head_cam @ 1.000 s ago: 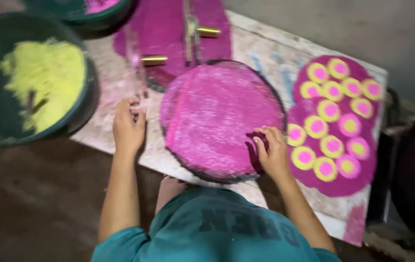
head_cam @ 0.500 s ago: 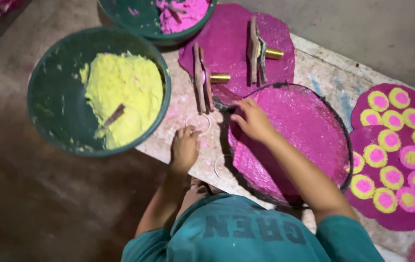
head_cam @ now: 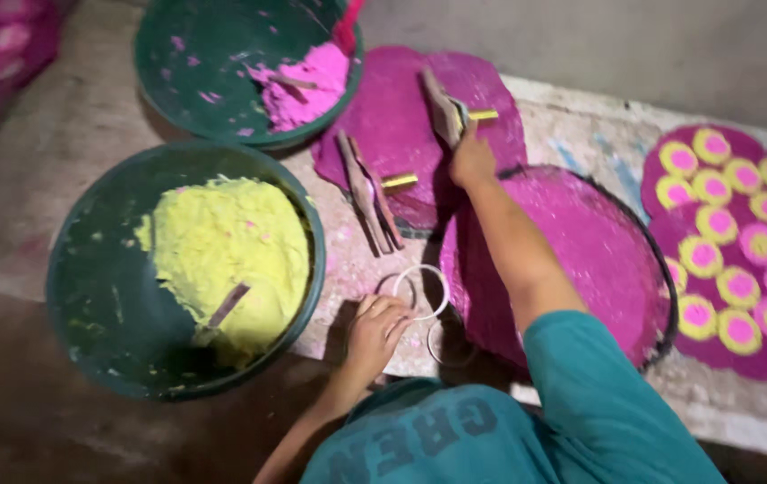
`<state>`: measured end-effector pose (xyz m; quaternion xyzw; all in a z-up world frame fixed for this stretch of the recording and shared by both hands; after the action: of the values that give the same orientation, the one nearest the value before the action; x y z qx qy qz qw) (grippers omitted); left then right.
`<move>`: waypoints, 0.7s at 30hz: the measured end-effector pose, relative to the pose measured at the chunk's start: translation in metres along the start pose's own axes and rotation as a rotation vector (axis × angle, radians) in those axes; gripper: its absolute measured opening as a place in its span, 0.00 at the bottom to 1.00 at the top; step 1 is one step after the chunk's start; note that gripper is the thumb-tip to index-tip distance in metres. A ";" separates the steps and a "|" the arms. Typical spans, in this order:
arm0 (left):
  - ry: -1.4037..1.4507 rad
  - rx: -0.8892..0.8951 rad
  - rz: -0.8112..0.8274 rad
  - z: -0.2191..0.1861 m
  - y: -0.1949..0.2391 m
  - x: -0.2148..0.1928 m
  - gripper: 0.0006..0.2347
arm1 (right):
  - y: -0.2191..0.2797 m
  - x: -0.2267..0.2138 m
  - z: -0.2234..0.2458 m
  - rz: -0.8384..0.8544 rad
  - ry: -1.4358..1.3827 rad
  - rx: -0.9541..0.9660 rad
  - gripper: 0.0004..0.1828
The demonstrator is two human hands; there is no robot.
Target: The person uses a manual dough press to form yellow dough into rings and places them onto a flattened pink dough sheet. The person repeatedly loads the press, ejects the shaped dough, and arranges the pieces on the pink base.
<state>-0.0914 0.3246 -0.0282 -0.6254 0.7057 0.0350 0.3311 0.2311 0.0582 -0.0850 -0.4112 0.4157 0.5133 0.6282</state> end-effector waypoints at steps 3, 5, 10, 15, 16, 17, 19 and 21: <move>0.034 0.096 0.086 -0.023 -0.020 0.007 0.03 | -0.001 -0.025 -0.008 0.027 -0.039 0.016 0.41; 0.026 0.142 0.161 -0.043 -0.040 0.018 0.03 | 0.014 -0.066 -0.015 0.002 -0.141 -0.006 0.29; -0.229 0.325 -0.091 -0.115 -0.099 0.020 0.33 | 0.116 -0.195 -0.039 0.289 -0.728 -0.182 0.19; -0.235 0.274 0.178 -0.197 -0.146 -0.013 0.28 | 0.238 -0.304 -0.029 0.563 -0.470 -0.553 0.15; -0.174 0.269 0.458 -0.213 -0.149 -0.011 0.24 | 0.262 -0.320 -0.022 0.654 -0.397 -0.586 0.14; -0.107 0.263 0.737 -0.227 -0.149 -0.009 0.20 | 0.284 -0.341 -0.012 0.527 -0.312 -0.714 0.16; 0.028 0.270 1.270 -0.254 -0.152 -0.004 0.15 | 0.301 -0.382 0.004 0.314 -0.229 -0.981 0.22; 0.080 0.100 1.309 -0.269 -0.153 -0.005 0.13 | 0.298 -0.410 0.014 0.149 -0.237 -1.251 0.23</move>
<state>-0.0670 0.1717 0.2394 -0.0515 0.9530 0.1729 0.2435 -0.1140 -0.0127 0.2801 -0.6104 -0.0073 0.7432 0.2740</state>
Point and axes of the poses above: each hand's wrist, its own y-axis away from the middle knuckle, its own x-axis out of the palm, z = x × y, the point moved 2 cm from there along -y, towards the middle knuckle, and after that the axes turned 6 degrees about -x, right-handed, at the moved point
